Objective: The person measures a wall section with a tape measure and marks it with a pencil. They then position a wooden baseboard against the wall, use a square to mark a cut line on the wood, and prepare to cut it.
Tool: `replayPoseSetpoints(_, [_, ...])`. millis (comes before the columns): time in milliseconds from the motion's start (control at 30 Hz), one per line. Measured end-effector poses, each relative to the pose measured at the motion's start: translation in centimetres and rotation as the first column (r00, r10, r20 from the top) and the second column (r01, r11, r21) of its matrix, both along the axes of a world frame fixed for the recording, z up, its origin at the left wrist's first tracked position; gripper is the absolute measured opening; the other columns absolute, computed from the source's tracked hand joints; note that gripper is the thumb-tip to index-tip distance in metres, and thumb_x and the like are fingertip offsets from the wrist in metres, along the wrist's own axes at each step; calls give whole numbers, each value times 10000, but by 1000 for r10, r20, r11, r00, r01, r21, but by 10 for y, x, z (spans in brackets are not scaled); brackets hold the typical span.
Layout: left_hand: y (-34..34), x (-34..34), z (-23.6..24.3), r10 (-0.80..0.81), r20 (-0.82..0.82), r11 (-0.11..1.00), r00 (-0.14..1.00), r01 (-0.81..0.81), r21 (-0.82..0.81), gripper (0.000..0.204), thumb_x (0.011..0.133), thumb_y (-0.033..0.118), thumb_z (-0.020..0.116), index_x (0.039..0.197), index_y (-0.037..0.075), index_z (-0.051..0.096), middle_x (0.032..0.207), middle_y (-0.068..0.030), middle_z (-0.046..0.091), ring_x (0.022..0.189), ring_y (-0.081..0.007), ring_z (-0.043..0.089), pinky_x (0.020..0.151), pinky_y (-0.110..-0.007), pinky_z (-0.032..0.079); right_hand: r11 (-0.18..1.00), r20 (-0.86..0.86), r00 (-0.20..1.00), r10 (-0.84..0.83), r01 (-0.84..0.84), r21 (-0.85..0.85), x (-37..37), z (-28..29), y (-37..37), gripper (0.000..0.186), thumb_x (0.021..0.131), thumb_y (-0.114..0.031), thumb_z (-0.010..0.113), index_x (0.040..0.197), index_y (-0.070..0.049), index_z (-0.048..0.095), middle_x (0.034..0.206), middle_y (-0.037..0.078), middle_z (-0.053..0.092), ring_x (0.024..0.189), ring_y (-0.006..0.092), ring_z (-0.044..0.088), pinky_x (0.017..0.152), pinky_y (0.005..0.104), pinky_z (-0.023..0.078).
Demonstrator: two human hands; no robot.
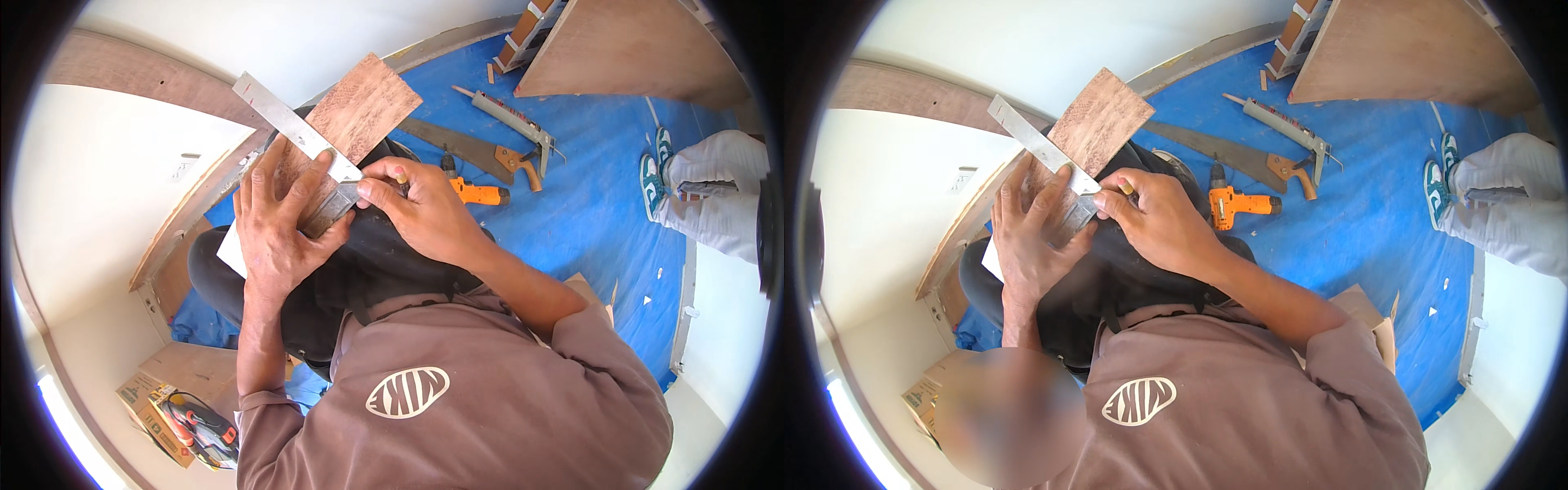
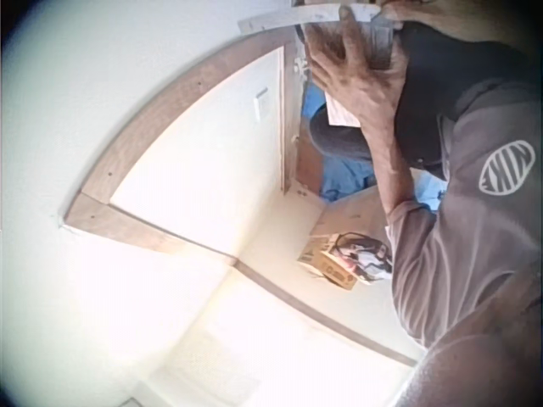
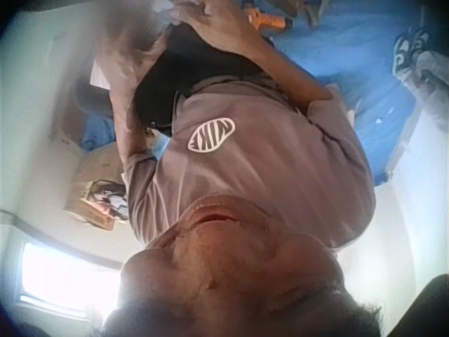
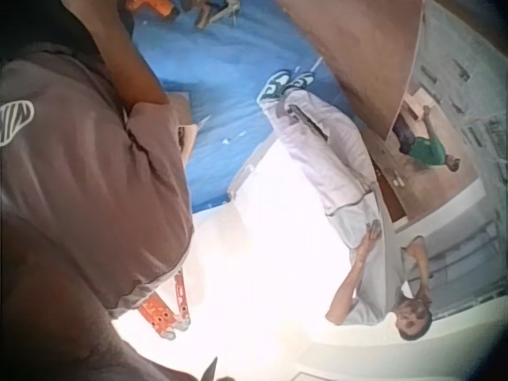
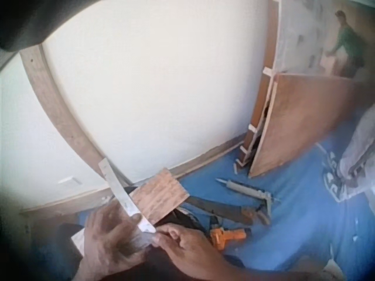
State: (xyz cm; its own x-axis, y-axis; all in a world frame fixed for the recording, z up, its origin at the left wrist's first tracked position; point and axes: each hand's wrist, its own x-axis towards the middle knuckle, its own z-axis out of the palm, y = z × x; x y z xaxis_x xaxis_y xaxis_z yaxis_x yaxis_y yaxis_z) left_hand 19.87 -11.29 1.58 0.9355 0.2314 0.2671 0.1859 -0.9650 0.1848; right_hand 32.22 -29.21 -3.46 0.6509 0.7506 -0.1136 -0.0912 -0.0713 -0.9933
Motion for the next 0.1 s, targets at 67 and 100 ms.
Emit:
replayPoseSetpoints(67, [0,0,-1,7,0,1000,1000,-7,-5,795,640,318,966,1408,282,760,1541,-180,552,1351,-395,586,1095,-552,481,999,9,1000,-17,17,47,1,-1,1,266,1090,-235,679,1135,18,745,839,79,719,754,108,580,714,319,501])
replayPoseSetpoints(100, [1,0,-1,3,-6,1000,1000,-3,-5,797,646,314,963,1414,281,757,1548,-179,548,1364,-396,578,1105,-551,476,999,11,1000,-13,12,47,1,-1,2,266,1090,-235,679,1135,18,745,839,79,719,754,108,580,714,319,501])
